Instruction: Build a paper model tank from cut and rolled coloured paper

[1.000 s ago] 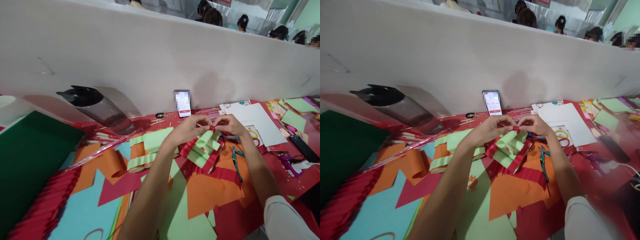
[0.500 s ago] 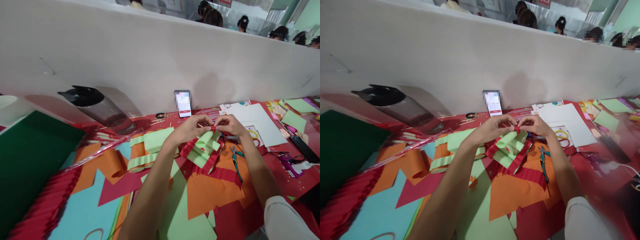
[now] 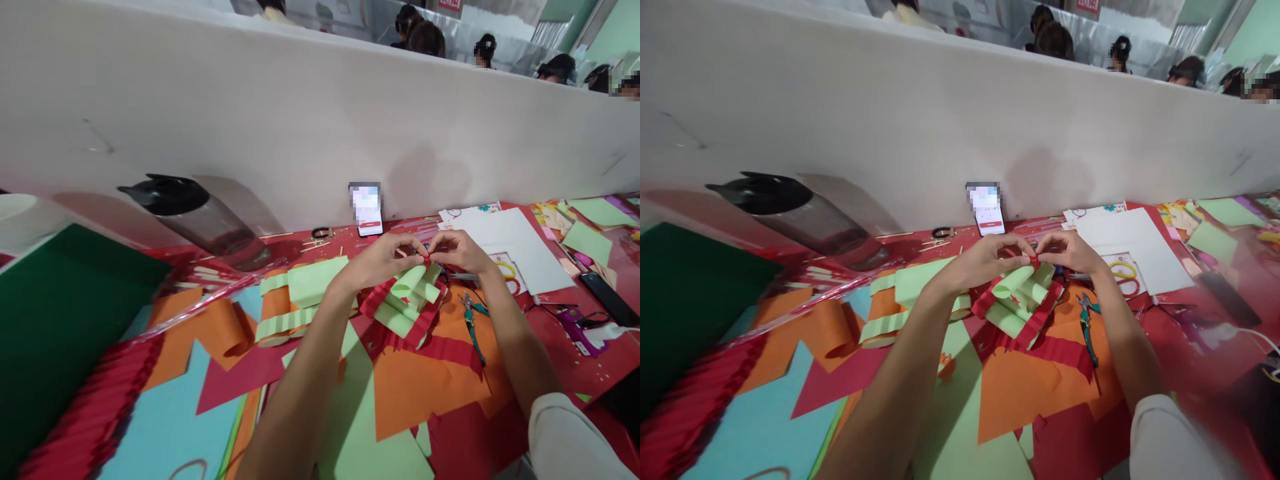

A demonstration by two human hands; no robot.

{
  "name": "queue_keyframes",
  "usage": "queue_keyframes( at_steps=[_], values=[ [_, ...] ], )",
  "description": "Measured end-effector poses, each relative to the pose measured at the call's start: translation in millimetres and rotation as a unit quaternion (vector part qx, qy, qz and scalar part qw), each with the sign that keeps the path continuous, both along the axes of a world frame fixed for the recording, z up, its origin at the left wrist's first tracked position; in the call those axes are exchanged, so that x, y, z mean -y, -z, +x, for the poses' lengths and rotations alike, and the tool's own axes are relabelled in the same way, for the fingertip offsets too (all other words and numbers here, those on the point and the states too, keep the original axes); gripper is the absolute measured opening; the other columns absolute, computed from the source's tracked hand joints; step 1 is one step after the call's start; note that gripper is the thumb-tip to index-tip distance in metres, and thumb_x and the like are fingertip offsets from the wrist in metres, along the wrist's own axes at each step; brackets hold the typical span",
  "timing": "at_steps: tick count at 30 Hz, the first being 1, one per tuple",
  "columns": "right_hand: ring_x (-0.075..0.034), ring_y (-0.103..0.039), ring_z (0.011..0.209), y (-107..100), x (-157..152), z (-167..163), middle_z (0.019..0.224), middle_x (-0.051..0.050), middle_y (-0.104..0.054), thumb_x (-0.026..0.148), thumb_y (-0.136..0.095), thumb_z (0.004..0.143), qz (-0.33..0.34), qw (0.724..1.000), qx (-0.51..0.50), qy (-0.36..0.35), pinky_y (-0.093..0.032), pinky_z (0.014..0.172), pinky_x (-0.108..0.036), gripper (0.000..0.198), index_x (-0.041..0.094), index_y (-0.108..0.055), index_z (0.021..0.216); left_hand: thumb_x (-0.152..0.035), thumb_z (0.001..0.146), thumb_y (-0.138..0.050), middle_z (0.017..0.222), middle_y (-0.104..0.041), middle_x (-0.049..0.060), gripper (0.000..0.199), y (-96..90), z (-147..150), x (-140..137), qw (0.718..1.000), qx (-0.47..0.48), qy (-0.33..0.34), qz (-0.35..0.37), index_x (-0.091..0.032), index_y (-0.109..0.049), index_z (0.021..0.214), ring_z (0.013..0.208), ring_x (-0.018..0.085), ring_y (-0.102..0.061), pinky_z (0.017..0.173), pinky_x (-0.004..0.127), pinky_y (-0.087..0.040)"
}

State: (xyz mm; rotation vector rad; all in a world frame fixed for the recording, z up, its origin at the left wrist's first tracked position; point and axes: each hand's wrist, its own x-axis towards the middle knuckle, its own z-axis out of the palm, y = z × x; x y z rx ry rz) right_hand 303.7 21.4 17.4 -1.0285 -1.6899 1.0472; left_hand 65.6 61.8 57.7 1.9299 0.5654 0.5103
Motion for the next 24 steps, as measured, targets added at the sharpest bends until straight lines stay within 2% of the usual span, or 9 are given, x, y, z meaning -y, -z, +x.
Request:
queue_keyframes(
  at_steps=[5, 11, 16, 24],
  values=[
    [-0.016, -0.069, 0.085, -1.5, 1.1, -0.9, 0.091, -0.003, -0.074, 0.035, -0.087, 0.080, -0.004, 1.000, 0.002, 0.005, -0.057, 0.083, -0.031, 0.024, 0.019, -0.074, 0.091, -0.041, 0.092, -0.064, 0.094, -0.070, 0.004, 0.025, 0.2, -0.1, 0.3, 1.000, 0.001, 0.005, 0.026, -0.018, -0.072, 0.095, 0.076, 0.015, -0.060, 0.071, 0.028, -0.050],
    [-0.018, -0.069, 0.086, -6.0, 2.7, -4.7, 0.092, -0.004, -0.073, 0.040, -0.088, 0.078, -0.003, 1.000, 0.001, 0.010, -0.058, 0.083, -0.033, 0.029, 0.019, -0.072, 0.090, -0.038, 0.094, -0.061, 0.109, -0.066, 0.006, 0.024, 3.6, -1.5, 2.0, 0.999, 0.017, 0.005, 0.033, -0.019, -0.061, 0.109, 0.085, 0.016, -0.062, 0.076, 0.030, -0.052],
    [-0.018, -0.069, 0.086, -7.2, 2.6, -5.6, 0.090, -0.004, -0.073, 0.041, -0.087, 0.079, -0.004, 1.000, 0.012, 0.007, -0.058, 0.084, -0.034, 0.028, 0.019, -0.072, 0.090, -0.036, 0.095, -0.059, 0.106, -0.063, 0.005, 0.022, 7.6, 0.1, 1.6, 0.999, 0.036, 0.016, 0.037, -0.020, -0.056, 0.110, 0.086, 0.016, -0.060, 0.080, 0.031, -0.052],
    [-0.017, -0.070, 0.088, -7.4, 3.4, -4.1, 0.093, -0.004, -0.074, 0.036, -0.085, 0.083, -0.007, 1.000, 0.017, -0.013, -0.058, 0.086, -0.033, 0.024, 0.019, -0.072, 0.094, -0.039, 0.095, -0.061, 0.107, -0.062, 0.005, 0.024, 4.0, -2.9, 1.2, 1.000, 0.016, 0.009, 0.014, -0.020, -0.056, 0.108, 0.086, 0.016, -0.062, 0.076, 0.031, -0.052]
  ],
)
